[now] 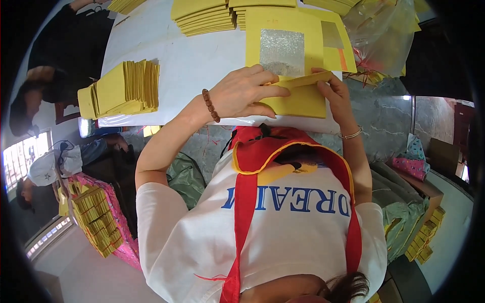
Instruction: Folding and stacking yellow sheets of joss paper with silver foil centers.
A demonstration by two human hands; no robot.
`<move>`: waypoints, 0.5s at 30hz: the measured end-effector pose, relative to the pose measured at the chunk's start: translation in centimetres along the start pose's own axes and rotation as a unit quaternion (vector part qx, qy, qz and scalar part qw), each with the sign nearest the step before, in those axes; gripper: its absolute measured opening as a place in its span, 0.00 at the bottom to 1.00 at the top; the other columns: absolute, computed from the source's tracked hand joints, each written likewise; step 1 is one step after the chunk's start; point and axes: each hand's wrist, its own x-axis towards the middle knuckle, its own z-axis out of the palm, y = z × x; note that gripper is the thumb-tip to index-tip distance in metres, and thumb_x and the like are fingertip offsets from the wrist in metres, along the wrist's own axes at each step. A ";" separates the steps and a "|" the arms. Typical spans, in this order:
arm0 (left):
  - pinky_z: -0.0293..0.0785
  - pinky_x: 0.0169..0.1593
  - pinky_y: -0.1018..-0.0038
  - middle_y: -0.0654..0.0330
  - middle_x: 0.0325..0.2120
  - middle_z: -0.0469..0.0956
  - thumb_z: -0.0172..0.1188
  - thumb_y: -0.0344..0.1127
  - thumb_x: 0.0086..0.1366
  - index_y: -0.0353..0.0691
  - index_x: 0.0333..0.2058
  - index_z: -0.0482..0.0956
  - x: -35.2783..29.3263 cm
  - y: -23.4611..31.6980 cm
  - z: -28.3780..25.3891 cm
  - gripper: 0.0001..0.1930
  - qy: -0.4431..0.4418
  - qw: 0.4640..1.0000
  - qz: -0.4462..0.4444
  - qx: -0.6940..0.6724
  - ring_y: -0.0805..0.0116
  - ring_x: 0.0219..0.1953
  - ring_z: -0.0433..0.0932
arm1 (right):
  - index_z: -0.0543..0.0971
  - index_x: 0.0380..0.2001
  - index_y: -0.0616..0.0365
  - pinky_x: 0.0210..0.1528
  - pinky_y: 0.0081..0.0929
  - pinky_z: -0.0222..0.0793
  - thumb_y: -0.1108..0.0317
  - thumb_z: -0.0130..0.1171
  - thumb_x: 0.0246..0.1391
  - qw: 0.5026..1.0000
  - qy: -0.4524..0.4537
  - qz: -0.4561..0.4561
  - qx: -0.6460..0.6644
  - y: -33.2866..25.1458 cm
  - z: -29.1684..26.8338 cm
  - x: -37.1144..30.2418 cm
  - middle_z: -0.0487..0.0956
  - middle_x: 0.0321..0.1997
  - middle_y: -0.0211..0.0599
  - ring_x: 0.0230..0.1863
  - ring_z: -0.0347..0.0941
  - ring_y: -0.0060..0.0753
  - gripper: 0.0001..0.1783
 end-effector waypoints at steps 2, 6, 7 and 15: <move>0.71 0.43 0.68 0.57 0.44 0.72 0.63 0.46 0.52 0.48 0.45 0.75 -0.1 -0.3 0.0 0.21 0.009 1.000 0.012 -0.004 0.59 0.39 0.71 | 0.73 0.50 0.62 0.53 0.20 0.61 0.69 0.51 0.57 1.000 0.003 -0.004 -0.002 0.0 0.0 0.0 0.73 0.50 0.29 0.50 0.67 0.19 0.17; 0.73 0.42 0.68 0.58 0.39 0.75 0.61 0.47 0.55 0.47 0.38 0.78 -0.1 -0.6 -0.2 0.15 0.024 0.999 0.013 -0.033 0.60 0.40 0.73 | 0.73 0.50 0.62 0.53 0.20 0.61 0.69 0.50 0.57 1.000 0.003 -0.001 0.004 -0.4 0.1 -0.1 0.74 0.50 0.29 0.50 0.67 0.19 0.17; 0.73 0.42 0.68 0.58 0.39 0.75 0.61 0.47 0.55 0.47 0.38 0.78 -0.1 -0.5 -0.3 0.15 0.023 0.999 0.013 -0.032 0.60 0.40 0.73 | 0.73 0.50 0.62 0.53 0.20 0.61 0.69 0.50 0.57 1.000 -0.001 0.002 0.016 -0.2 0.0 -0.1 0.74 0.50 0.29 0.50 0.67 0.19 0.17; 0.73 0.41 0.67 0.56 0.38 0.76 0.60 0.42 0.57 0.43 0.37 0.79 -0.1 -0.4 -0.5 0.12 0.016 0.999 -0.010 -0.050 0.59 0.40 0.74 | 0.70 0.52 0.61 0.56 0.23 0.60 0.70 0.53 0.55 1.000 -0.005 0.011 0.022 -0.4 0.0 0.0 0.74 0.51 0.35 0.51 0.67 0.23 0.21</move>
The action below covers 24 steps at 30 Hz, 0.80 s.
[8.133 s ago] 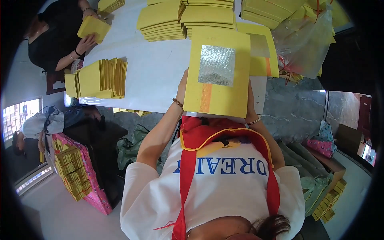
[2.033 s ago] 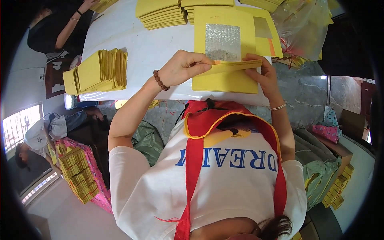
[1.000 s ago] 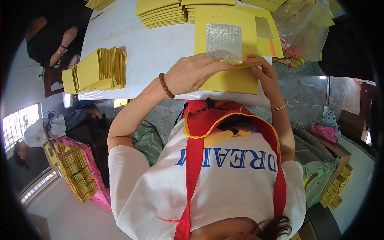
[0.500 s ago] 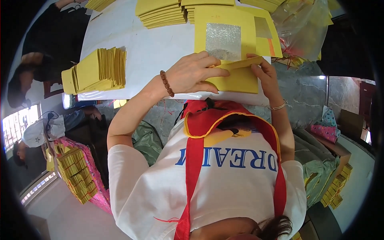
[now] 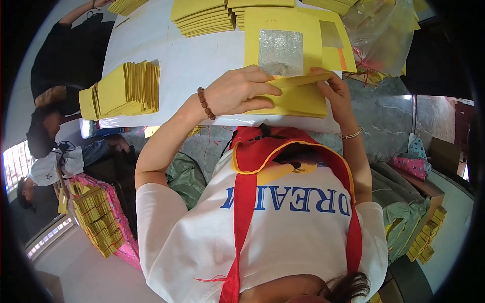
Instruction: Folding and stacking yellow sheets of joss paper with silver foil centers.
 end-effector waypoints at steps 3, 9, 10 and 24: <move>0.70 0.38 0.67 0.55 0.31 0.75 0.60 0.34 0.57 0.40 0.37 0.79 -0.1 -0.5 0.4 0.10 0.029 0.998 0.015 -0.048 0.58 0.33 0.72 | 0.68 0.50 0.58 0.55 0.25 0.60 0.72 0.55 0.52 0.995 0.001 -0.089 0.053 -0.1 0.3 -0.1 0.72 0.50 0.34 0.51 0.67 0.26 0.20; 0.69 0.37 0.71 0.56 0.29 0.75 0.58 0.33 0.60 0.37 0.36 0.79 0.0 -1.1 0.2 0.08 -0.018 0.984 -0.078 -0.160 0.61 0.32 0.73 | 0.67 0.44 0.53 0.62 0.33 0.51 0.67 0.63 0.44 0.982 -0.021 -0.170 0.085 1.3 -0.8 -1.0 0.65 0.58 0.42 0.59 0.60 0.35 0.23; 0.69 0.37 0.71 0.56 0.29 0.75 0.58 0.33 0.60 0.37 0.36 0.79 0.0 -1.2 0.2 0.08 -0.018 0.984 -0.078 -0.160 0.61 0.32 0.73 | 0.68 0.43 0.52 0.63 0.33 0.49 0.66 0.65 0.41 0.986 -0.016 -0.153 0.061 0.8 -0.5 -1.3 0.65 0.58 0.42 0.61 0.58 0.35 0.24; 0.68 0.36 0.70 0.58 0.27 0.74 0.66 0.37 0.52 0.39 0.36 0.80 0.0 -1.4 -0.3 0.13 -0.031 0.983 -0.059 -0.173 0.62 0.31 0.72 | 0.74 0.43 0.51 0.66 0.35 0.42 0.62 0.69 0.33 0.991 -0.039 -0.115 -0.057 -0.1 -0.3 -2.2 0.62 0.62 0.39 0.65 0.53 0.39 0.29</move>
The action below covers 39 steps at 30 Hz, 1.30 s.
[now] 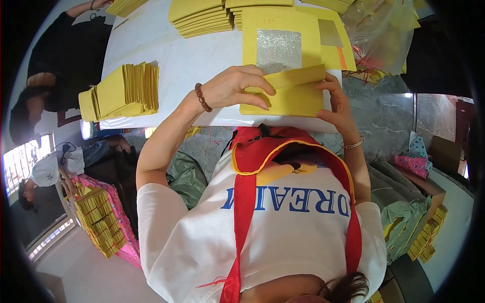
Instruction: Folding and stacking yellow sheets of joss paper with silver foil centers.
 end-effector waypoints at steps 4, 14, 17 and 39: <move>0.67 0.36 0.70 0.57 0.29 0.74 0.66 0.36 0.51 0.40 0.37 0.79 -0.1 0.1 0.1 0.14 0.002 0.999 0.027 0.027 0.61 0.32 0.71 | 0.74 0.43 0.51 0.66 0.35 0.43 0.63 0.69 0.33 0.999 -0.006 -0.008 -0.033 0.0 0.0 0.1 0.62 0.62 0.39 0.65 0.53 0.39 0.28; 0.71 0.41 0.66 0.53 0.42 0.74 0.64 0.37 0.51 0.38 0.33 0.78 -0.4 1.2 0.4 0.12 -0.012 0.980 0.081 0.180 0.57 0.38 0.73 | 0.74 0.39 0.56 0.65 0.34 0.48 0.70 0.69 0.34 0.991 -0.023 -0.037 -0.125 -0.8 0.4 0.6 0.63 0.61 0.36 0.64 0.55 0.38 0.23; 0.71 0.41 0.67 0.53 0.42 0.74 0.63 0.36 0.53 0.38 0.31 0.78 -0.3 0.9 0.2 0.10 -0.024 0.986 0.076 0.149 0.57 0.38 0.73 | 0.74 0.39 0.55 0.65 0.34 0.48 0.70 0.69 0.34 0.992 -0.026 -0.042 -0.119 -0.9 0.4 0.5 0.64 0.60 0.36 0.64 0.55 0.38 0.24; 0.73 0.42 0.68 0.54 0.44 0.73 0.63 0.36 0.52 0.37 0.34 0.77 -0.5 1.7 0.6 0.12 -0.010 0.969 0.076 0.236 0.58 0.40 0.73 | 0.76 0.39 0.57 0.64 0.33 0.50 0.70 0.68 0.36 0.984 -0.040 -0.033 -0.173 -1.7 0.6 0.6 0.64 0.59 0.35 0.64 0.55 0.39 0.22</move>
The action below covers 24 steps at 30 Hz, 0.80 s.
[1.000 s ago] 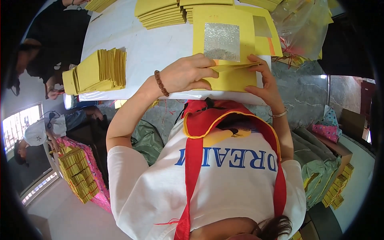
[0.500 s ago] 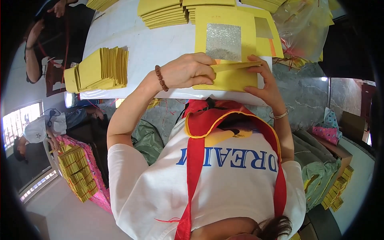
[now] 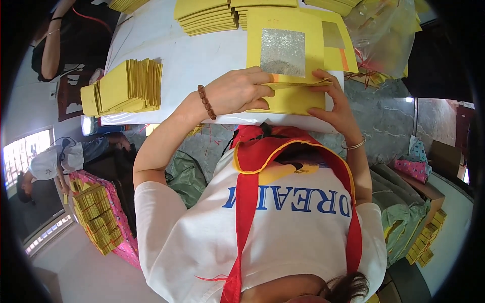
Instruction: Folding and stacking yellow sheets of joss paper with silver foil centers.
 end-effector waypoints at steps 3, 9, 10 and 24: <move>0.74 0.41 0.68 0.54 0.43 0.74 0.63 0.36 0.52 0.37 0.33 0.77 0.2 0.2 -0.2 0.12 -0.007 1.000 -0.006 0.000 0.58 0.40 0.73 | 0.76 0.39 0.57 0.64 0.33 0.50 0.70 0.69 0.36 1.000 -0.003 0.005 -0.001 0.0 0.0 0.1 0.64 0.59 0.35 0.64 0.55 0.38 0.22; 0.74 0.40 0.67 0.55 0.41 0.74 0.63 0.35 0.51 0.37 0.33 0.77 0.1 0.7 0.1 0.11 0.011 1.000 -0.014 0.018 0.58 0.39 0.74 | 0.76 0.38 0.58 0.64 0.33 0.50 0.70 0.68 0.36 1.000 -0.003 0.004 0.006 0.1 0.0 0.0 0.64 0.60 0.35 0.64 0.54 0.38 0.21; 0.74 0.40 0.67 0.55 0.41 0.74 0.63 0.35 0.51 0.37 0.33 0.77 0.2 0.7 0.2 0.11 0.011 1.000 -0.014 0.018 0.58 0.39 0.74 | 0.76 0.38 0.57 0.64 0.34 0.50 0.70 0.68 0.36 1.000 -0.003 0.005 0.003 0.0 0.0 0.0 0.64 0.60 0.35 0.64 0.54 0.38 0.21; 0.74 0.37 0.68 0.55 0.43 0.73 0.64 0.37 0.50 0.36 0.32 0.77 0.4 1.0 -0.1 0.13 -0.005 0.999 -0.024 0.038 0.60 0.39 0.74 | 0.76 0.38 0.57 0.65 0.34 0.49 0.69 0.69 0.36 1.000 -0.007 0.007 0.008 0.1 -0.1 0.0 0.63 0.60 0.35 0.65 0.53 0.38 0.21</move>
